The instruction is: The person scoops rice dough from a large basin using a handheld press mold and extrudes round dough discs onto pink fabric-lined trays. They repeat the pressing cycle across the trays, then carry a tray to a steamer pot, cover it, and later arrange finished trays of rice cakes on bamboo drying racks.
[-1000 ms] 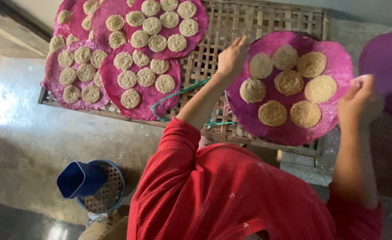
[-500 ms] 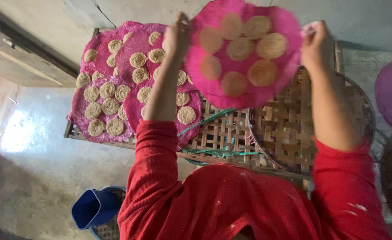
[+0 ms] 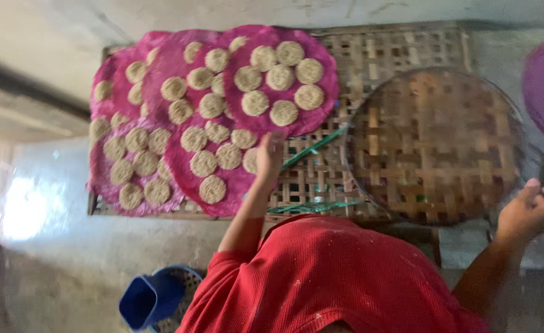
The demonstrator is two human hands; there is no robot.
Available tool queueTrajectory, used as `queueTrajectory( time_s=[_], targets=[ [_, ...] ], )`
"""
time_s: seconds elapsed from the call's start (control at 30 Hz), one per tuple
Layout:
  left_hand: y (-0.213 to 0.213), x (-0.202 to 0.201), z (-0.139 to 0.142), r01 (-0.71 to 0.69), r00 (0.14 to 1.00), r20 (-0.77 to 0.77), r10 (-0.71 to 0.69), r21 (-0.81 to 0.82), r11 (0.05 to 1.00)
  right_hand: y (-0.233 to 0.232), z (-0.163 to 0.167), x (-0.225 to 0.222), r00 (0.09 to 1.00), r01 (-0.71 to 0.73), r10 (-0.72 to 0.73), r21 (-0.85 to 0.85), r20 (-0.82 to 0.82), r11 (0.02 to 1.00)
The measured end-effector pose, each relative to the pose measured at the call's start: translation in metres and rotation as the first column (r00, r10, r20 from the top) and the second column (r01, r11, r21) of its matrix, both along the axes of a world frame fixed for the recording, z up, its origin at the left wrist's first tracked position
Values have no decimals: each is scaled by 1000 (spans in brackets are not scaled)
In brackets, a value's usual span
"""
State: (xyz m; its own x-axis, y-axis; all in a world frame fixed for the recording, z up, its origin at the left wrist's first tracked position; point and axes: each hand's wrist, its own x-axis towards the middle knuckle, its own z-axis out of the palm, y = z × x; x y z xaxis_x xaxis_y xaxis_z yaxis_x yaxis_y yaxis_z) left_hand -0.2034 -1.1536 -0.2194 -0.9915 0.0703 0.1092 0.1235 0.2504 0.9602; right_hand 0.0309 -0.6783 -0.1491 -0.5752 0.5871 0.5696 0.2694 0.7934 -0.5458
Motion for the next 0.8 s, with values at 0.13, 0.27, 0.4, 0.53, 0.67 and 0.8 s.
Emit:
queueTrajectory(
  time_s=[0.13, 0.27, 0.4, 0.53, 0.67, 0.8],
  targets=[
    [67, 23, -27, 254, 918, 115, -380, 565, 785, 3, -17, 44, 972, 182, -127, -291, 199, 939],
    [89, 27, -8, 375, 909, 130, -396, 161, 913, -10, -11, 38, 923, 201, -103, -237, 371, 951],
    [84, 32, 24, 345, 938, 73, -338, -115, 932, -30, -6, 23, 974, 127, -65, -280, 219, 952],
    [81, 52, 51, 317, 940, 118, -321, 53, 947, -41, -2, 24, 975, 147, -74, -362, 208, 921],
    [91, 68, 84, 321, 917, 181, -356, 196, 926, -31, 1, 33, 977, -77, -81, -678, -198, 731],
    [151, 56, 124, 459, 884, 9, -467, 173, 871, 9, 10, 51, 840, 59, -494, -867, -225, 495]
  ],
)
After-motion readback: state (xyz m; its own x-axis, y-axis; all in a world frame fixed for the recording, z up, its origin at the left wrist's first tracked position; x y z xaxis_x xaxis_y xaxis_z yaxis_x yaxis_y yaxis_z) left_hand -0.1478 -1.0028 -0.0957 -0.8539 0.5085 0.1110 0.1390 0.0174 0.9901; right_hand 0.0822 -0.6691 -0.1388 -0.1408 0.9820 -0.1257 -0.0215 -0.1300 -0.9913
